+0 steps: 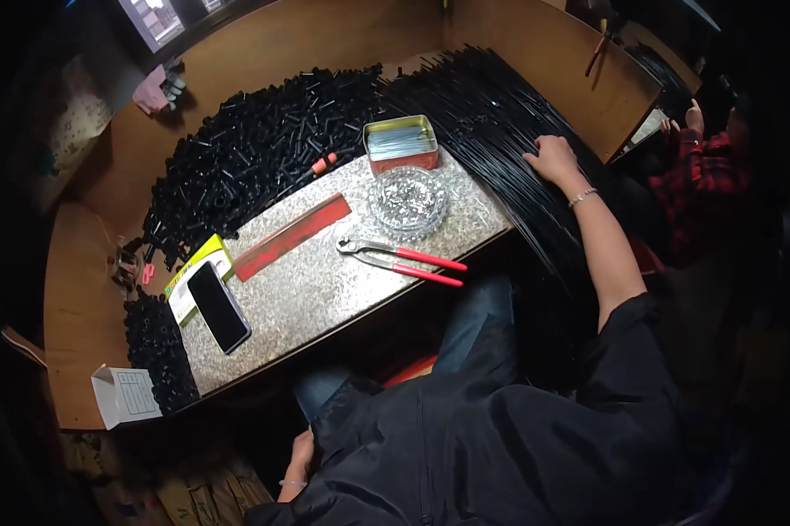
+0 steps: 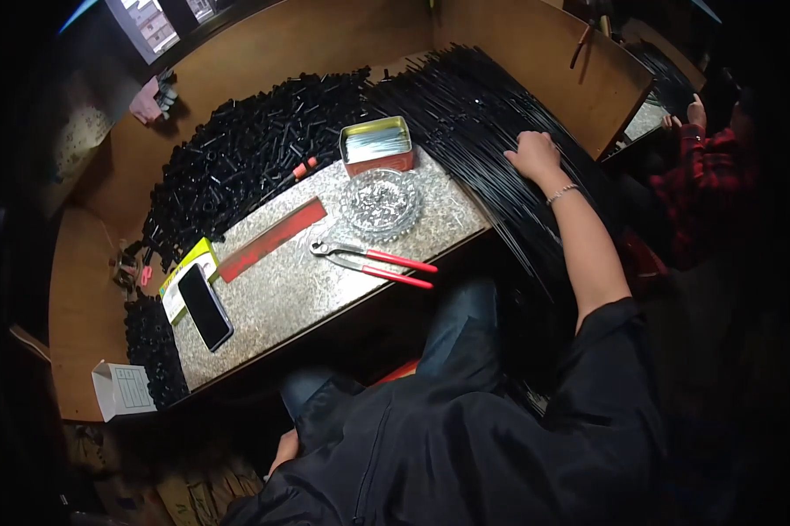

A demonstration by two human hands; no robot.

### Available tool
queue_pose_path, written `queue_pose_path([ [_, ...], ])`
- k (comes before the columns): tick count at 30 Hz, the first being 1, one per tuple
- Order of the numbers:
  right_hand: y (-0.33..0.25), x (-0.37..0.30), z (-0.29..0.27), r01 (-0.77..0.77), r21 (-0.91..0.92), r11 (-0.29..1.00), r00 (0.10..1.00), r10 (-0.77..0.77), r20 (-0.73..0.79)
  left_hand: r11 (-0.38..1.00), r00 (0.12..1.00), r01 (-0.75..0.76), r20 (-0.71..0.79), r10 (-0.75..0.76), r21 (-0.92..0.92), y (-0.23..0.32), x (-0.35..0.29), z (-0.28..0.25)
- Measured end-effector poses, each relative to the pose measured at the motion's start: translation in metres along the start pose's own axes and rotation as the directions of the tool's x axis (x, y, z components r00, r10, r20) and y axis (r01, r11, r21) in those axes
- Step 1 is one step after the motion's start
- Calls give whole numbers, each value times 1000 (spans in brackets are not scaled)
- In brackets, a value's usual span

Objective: Assembling thin black rods into a plastic hub and using pliers to secure the components.

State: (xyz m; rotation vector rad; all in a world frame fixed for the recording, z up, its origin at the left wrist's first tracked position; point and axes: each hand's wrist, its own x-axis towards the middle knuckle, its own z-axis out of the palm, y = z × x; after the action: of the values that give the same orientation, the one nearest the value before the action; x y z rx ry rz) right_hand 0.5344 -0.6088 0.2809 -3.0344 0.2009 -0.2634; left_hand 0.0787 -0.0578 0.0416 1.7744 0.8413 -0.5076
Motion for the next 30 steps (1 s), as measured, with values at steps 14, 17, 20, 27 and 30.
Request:
queue_pose_path([
  [14,-18,34,5,-133,71,989,991,131,30,849,805,-525,-291,518,59,134,-2,-12],
  [17,0,38,-15,-80,108,991,996,83,-24,780,749,-610,-221,625,138,170,-21,3],
  [20,17,40,-27,60,-7,998,978,-58,202,756,736,-647,-177,654,103,182,-25,10],
  [27,59,31,-97,199,-13,980,966,-194,170,701,702,-703,-43,711,117,207,-31,24],
  [30,75,33,-132,140,12,990,968,-140,208,714,715,-695,-16,699,80,208,-26,28],
])
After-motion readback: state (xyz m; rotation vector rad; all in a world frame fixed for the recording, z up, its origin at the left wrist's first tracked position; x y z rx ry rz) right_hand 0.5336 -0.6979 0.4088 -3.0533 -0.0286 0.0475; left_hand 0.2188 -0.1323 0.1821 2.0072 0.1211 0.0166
